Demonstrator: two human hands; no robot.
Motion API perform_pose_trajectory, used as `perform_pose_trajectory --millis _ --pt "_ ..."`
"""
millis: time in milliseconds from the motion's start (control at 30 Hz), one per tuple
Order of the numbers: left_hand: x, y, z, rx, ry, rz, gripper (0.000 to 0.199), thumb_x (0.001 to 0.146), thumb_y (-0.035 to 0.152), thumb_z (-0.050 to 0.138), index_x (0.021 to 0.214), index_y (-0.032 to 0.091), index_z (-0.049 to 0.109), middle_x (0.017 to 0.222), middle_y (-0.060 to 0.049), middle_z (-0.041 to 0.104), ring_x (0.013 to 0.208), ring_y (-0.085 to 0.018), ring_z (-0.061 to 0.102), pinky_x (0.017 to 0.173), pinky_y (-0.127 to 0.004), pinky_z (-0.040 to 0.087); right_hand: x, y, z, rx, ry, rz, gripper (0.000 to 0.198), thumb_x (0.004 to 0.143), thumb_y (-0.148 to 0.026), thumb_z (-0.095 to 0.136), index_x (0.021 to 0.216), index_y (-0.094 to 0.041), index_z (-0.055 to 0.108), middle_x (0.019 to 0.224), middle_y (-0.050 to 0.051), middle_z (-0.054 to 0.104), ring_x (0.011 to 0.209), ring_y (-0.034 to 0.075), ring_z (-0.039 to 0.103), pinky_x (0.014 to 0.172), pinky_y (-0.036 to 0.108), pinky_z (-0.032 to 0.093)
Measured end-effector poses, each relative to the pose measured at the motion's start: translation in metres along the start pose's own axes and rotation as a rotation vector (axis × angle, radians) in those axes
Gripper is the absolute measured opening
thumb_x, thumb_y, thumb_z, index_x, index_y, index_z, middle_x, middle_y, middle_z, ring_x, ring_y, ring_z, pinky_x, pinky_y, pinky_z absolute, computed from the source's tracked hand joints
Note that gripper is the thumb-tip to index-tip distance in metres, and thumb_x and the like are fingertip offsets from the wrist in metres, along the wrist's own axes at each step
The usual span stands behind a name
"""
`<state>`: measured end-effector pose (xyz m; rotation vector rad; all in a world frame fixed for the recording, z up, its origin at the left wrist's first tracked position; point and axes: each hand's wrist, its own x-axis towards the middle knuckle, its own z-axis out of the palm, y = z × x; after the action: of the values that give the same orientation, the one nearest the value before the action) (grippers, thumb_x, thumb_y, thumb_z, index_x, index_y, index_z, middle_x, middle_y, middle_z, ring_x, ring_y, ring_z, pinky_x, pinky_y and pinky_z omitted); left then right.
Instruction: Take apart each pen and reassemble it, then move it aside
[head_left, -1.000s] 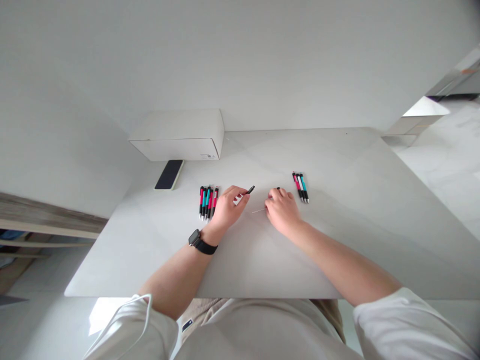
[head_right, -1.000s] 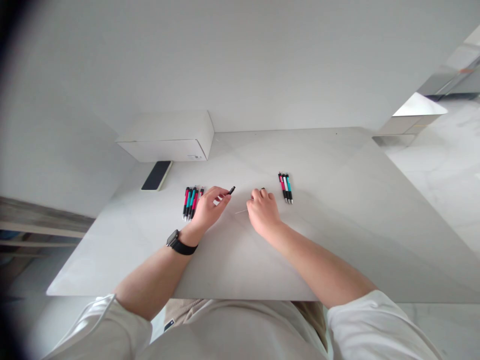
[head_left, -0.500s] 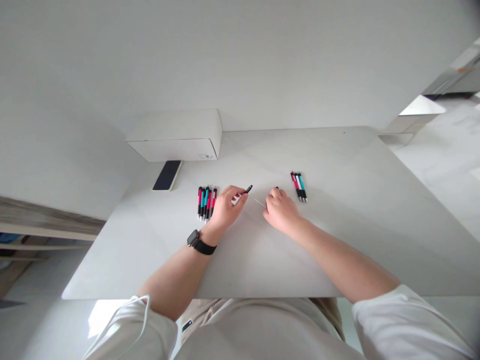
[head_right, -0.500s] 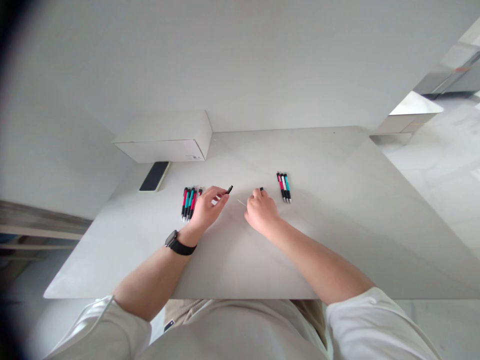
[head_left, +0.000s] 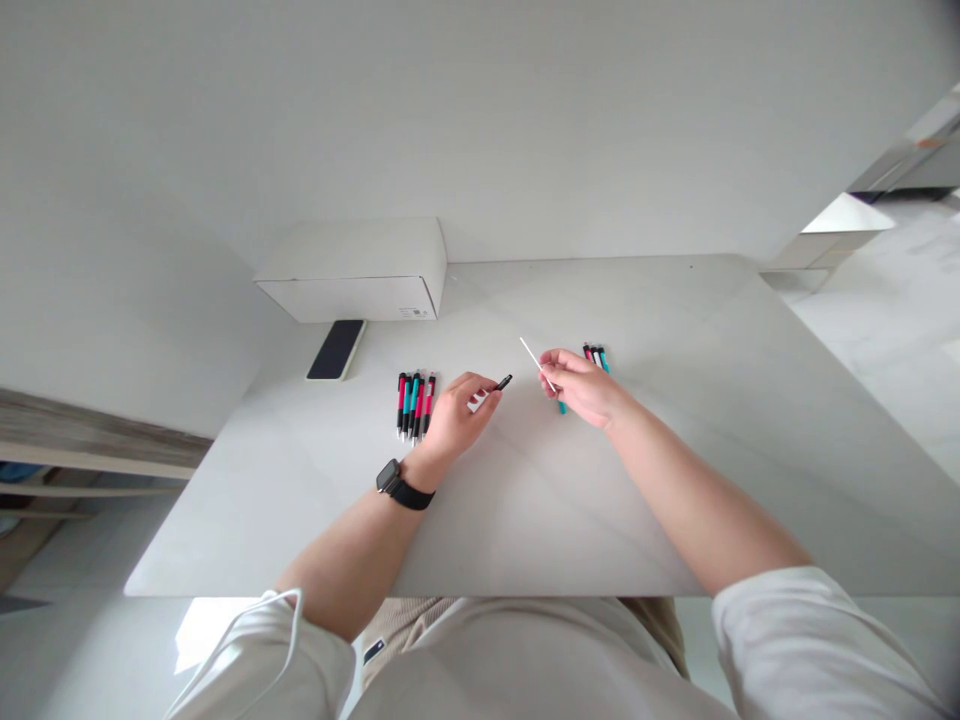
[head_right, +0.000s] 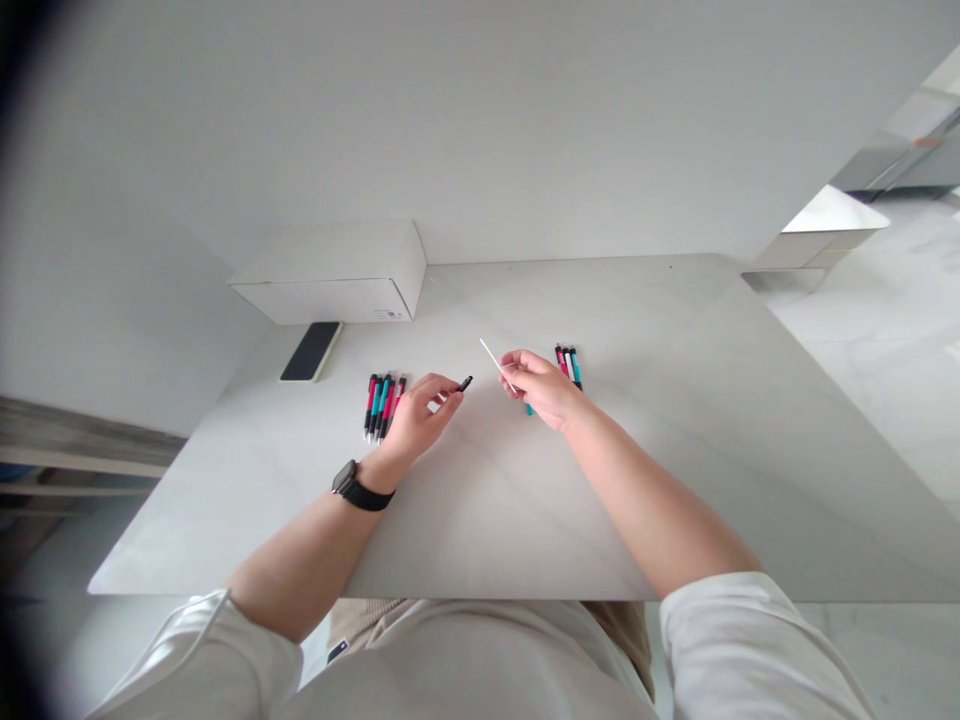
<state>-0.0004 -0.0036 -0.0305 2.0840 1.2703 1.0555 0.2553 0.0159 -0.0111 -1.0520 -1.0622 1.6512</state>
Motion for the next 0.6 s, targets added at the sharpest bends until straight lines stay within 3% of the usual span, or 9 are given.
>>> perform_pose_trajectory --millis 167,300,600 --pt "-0.001 0.001 0.000 -0.010 -0.040 0.014 0.016 0.100 0.033 0.063 0.107 0.023 0.072 0.101 -0.007 0.070 0.091 -0.019 0.069 0.074 -0.030 0.059 0.008 0.014 0.001 0.181 0.096 -0.013 0.041 0.071 -0.038 0.090 0.105 -0.025 0.070 0.089 -0.001 0.068 0.074 0.013 0.062 0.067 0.027 0.051" --pt "0.000 0.002 0.000 -0.021 -0.056 0.029 0.016 0.100 0.033 0.063 0.107 0.022 0.073 0.099 -0.008 0.071 0.092 -0.019 0.069 0.075 -0.032 0.059 0.007 0.021 0.008 0.266 0.151 -0.091 0.036 0.073 -0.041 0.090 0.092 -0.026 0.064 0.094 -0.002 0.071 0.085 0.015 0.069 0.080 0.032 0.058" --pt "0.001 0.005 -0.001 -0.002 -0.082 0.033 0.014 0.099 0.031 0.064 0.105 0.023 0.074 0.097 -0.006 0.071 0.088 -0.018 0.068 0.075 -0.031 0.057 -0.002 0.026 0.019 0.285 0.138 -0.146 0.038 0.075 -0.043 0.090 0.093 -0.026 0.061 0.099 -0.002 0.071 0.095 0.017 0.071 0.086 0.034 0.059"
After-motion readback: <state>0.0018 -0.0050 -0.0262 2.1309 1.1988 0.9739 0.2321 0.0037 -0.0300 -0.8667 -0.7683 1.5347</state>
